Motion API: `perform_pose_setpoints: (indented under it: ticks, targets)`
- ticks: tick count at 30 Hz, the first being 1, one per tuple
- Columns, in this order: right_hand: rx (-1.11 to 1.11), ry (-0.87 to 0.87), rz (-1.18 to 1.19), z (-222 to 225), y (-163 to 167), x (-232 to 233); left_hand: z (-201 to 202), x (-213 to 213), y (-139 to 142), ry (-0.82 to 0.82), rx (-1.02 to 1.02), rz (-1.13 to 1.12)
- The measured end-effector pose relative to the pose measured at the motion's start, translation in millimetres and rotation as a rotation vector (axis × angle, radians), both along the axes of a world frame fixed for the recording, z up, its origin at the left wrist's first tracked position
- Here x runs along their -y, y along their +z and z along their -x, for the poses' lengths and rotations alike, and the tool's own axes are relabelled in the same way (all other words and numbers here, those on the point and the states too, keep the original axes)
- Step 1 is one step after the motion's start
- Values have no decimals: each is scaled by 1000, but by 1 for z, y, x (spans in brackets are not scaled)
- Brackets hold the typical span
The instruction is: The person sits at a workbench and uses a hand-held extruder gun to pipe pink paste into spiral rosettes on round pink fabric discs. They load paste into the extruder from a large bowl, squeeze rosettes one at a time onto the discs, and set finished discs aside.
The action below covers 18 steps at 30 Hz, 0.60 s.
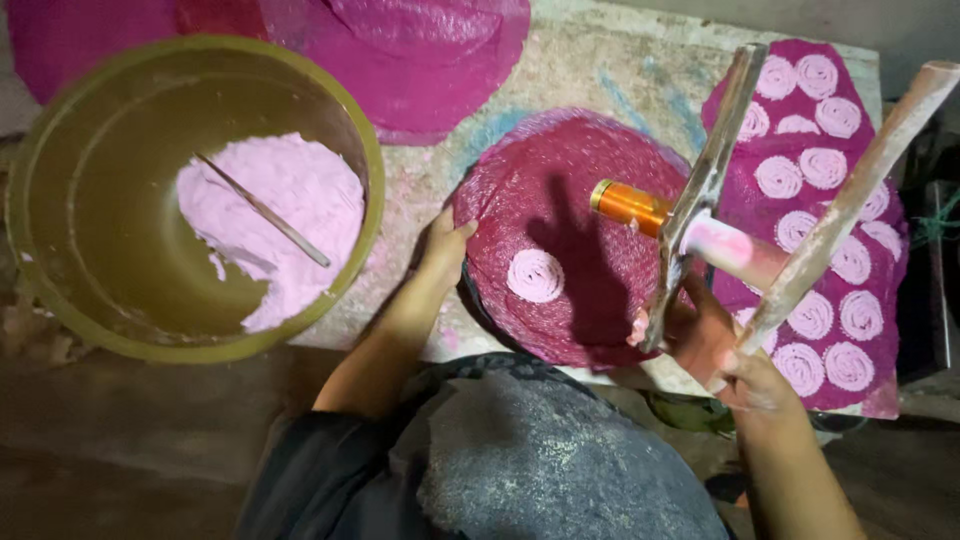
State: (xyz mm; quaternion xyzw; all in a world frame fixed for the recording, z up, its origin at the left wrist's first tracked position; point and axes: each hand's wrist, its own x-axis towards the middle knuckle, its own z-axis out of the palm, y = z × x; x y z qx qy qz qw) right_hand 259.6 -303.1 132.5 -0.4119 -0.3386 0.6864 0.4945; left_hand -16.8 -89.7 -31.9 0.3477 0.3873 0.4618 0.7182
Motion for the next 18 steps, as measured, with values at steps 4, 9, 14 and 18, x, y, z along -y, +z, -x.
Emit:
perform_pose_setpoints:
  ticks: [4,9,14,18]
  targets:
    - [110,46,-26,-13,-2,1,-2,60,-25,152,-68,-49]
    - [170,186,16,-7,-12,-21,14,76,-20,337,-548,-396]
    - [116,378,104,-4,-22,-44,19,29,48,225,-143,-570]
    - [124,524,324,-1,-19,-44,12,-8,109,-505,877,-133]
